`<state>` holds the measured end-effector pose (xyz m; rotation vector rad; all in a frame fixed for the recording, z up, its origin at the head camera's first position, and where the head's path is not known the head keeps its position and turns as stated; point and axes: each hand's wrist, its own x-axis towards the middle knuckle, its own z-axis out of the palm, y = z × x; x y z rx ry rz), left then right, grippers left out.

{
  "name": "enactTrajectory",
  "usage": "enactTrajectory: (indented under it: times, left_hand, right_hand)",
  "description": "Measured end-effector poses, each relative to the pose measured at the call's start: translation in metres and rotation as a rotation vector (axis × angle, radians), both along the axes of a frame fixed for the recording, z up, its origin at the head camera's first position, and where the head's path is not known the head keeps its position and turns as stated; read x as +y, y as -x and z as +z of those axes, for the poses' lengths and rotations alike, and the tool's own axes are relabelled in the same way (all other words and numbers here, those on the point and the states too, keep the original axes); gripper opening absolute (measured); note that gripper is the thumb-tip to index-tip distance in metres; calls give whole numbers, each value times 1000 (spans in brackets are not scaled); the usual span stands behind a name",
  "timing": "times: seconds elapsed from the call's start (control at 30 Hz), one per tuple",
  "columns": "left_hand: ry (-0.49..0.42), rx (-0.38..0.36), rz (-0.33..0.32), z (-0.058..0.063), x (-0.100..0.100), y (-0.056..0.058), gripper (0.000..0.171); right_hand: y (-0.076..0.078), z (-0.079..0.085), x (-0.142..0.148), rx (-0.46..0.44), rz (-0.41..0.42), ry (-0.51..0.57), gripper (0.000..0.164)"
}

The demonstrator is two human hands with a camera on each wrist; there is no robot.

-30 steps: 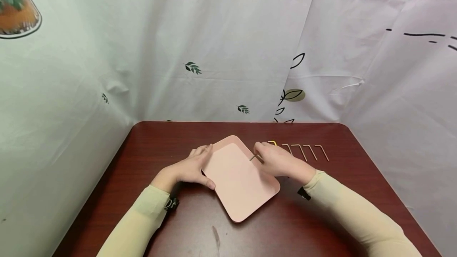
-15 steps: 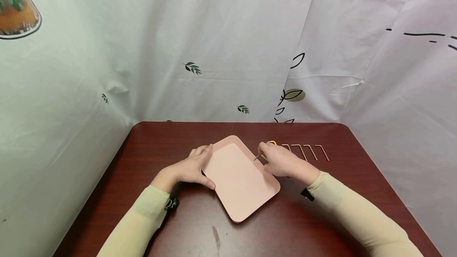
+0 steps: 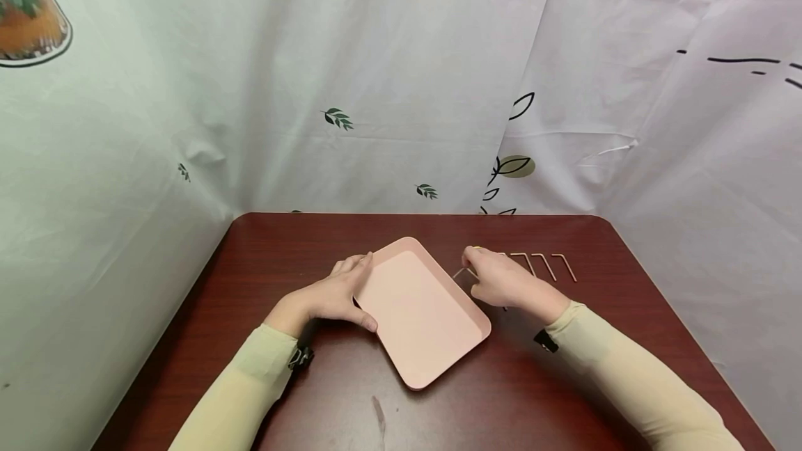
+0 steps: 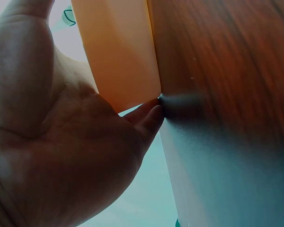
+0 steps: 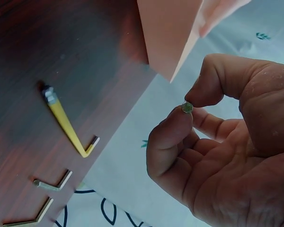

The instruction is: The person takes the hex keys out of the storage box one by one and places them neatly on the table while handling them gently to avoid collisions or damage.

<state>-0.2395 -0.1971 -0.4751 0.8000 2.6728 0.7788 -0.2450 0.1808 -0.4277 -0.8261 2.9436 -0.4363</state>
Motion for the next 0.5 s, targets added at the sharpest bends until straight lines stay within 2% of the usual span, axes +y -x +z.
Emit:
enactTrajectory:
  times: [0.5]
  left_hand:
    - [-3,-5,3,2,0,-1,156]
  right_hand:
    - [5,2,14,-8,-33,4,33]
